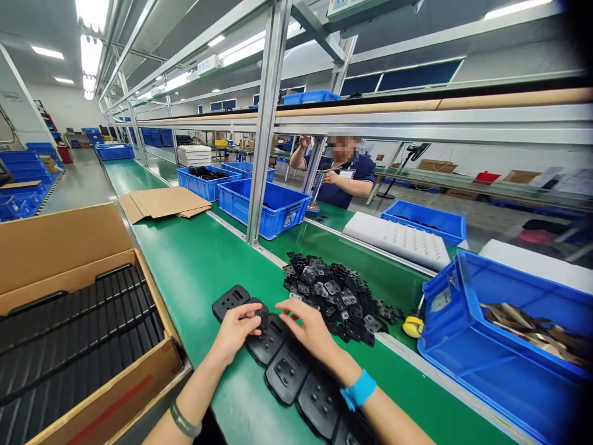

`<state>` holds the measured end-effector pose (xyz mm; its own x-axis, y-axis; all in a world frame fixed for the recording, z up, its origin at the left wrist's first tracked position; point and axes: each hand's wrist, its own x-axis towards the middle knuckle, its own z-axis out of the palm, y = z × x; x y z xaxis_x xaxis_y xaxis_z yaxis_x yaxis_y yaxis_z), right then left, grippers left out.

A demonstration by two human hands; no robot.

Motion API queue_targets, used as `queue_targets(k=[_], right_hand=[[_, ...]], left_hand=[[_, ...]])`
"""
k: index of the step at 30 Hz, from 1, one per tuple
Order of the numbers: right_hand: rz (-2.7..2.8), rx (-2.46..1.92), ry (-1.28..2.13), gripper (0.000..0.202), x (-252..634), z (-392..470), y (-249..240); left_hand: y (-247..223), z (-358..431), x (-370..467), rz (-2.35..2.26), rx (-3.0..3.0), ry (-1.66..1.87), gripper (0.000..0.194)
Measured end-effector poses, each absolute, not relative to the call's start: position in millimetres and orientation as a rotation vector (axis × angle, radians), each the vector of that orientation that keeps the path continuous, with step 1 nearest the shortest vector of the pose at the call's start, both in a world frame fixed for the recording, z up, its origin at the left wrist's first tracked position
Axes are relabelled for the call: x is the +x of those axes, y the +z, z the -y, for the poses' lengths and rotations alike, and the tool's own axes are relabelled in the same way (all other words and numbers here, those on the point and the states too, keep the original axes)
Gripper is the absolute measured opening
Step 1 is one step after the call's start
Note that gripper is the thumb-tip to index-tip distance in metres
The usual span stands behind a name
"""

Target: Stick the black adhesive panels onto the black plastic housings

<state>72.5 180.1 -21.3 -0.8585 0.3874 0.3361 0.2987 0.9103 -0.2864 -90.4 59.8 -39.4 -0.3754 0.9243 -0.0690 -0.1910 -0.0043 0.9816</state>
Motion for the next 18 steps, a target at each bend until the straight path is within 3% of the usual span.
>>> queue_targets(k=[5, 10, 14, 18], right_hand=[[2.649, -0.928, 0.278, 0.015, 63.6, -223.3, -33.4], [2.634, -1.082, 0.428, 0.008, 67.0, -220.3, -29.6], [2.547, -1.014, 0.744, 0.016, 59.1, -187.5, -11.4], [2.423, -0.811, 1.297, 0.031, 35.2, -144.9, 0.0]], left_hand=[[-32.3, -48.3, -107.4, -1.371, 0.699, 1.628, 0.053], [-25.9, -36.0, -121.4, -1.39, 0.672, 1.707, 0.044], [-20.5, -27.1, -125.5, -1.357, 0.728, 1.726, 0.035], [-14.0, -17.5, -112.7, -1.335, 0.88, 1.71, 0.028]])
